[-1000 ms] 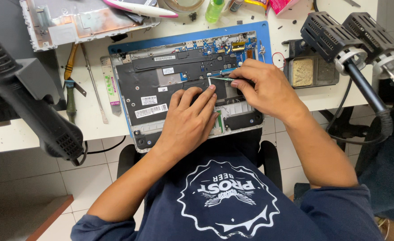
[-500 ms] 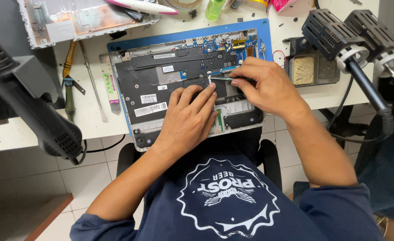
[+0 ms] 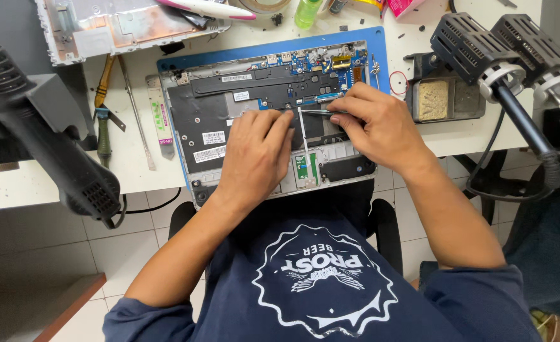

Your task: The person uses a screwdriver to remove screws from the back of a disassembled laptop. They then use a plastic spudger to pry open a component and disconnect a ribbon cable from the motherboard.

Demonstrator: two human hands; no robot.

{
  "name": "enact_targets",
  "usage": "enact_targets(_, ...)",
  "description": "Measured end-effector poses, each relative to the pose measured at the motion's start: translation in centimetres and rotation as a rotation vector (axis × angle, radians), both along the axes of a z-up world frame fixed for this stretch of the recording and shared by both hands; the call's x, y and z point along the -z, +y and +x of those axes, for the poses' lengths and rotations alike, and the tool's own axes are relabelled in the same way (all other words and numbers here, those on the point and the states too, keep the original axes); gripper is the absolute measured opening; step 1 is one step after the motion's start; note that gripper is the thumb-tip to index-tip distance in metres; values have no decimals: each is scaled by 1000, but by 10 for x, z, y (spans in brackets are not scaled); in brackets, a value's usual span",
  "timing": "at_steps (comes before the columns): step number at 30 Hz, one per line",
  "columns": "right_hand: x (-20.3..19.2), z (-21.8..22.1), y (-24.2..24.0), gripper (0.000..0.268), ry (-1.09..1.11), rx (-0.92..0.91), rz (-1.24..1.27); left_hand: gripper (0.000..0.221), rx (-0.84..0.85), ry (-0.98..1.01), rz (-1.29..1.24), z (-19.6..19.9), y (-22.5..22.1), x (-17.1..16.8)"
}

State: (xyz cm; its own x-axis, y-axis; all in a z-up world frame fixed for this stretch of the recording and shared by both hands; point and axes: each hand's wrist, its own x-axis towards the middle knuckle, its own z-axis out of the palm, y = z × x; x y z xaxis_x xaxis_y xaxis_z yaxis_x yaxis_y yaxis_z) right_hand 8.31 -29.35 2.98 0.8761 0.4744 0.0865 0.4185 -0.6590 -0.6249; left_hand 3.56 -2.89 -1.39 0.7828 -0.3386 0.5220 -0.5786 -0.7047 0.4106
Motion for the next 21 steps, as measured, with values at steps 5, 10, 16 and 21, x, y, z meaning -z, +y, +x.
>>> enact_targets(5,8,-7,-2,7,-190,1,-69,16,-98,-6,111,10,-1,-4)
enact_targets(10,8,-7,-3,7,-250,-4,-78,13,-98,9,138,13,-6,-5)
enact_targets(16,12,-6,-4,7,-234,-4,-49,12,-92,33,173,18,-12,-13)
enact_targets(21,9,-8,-2,9,-205,2,-43,11,-98,9,171,23,-15,-11)
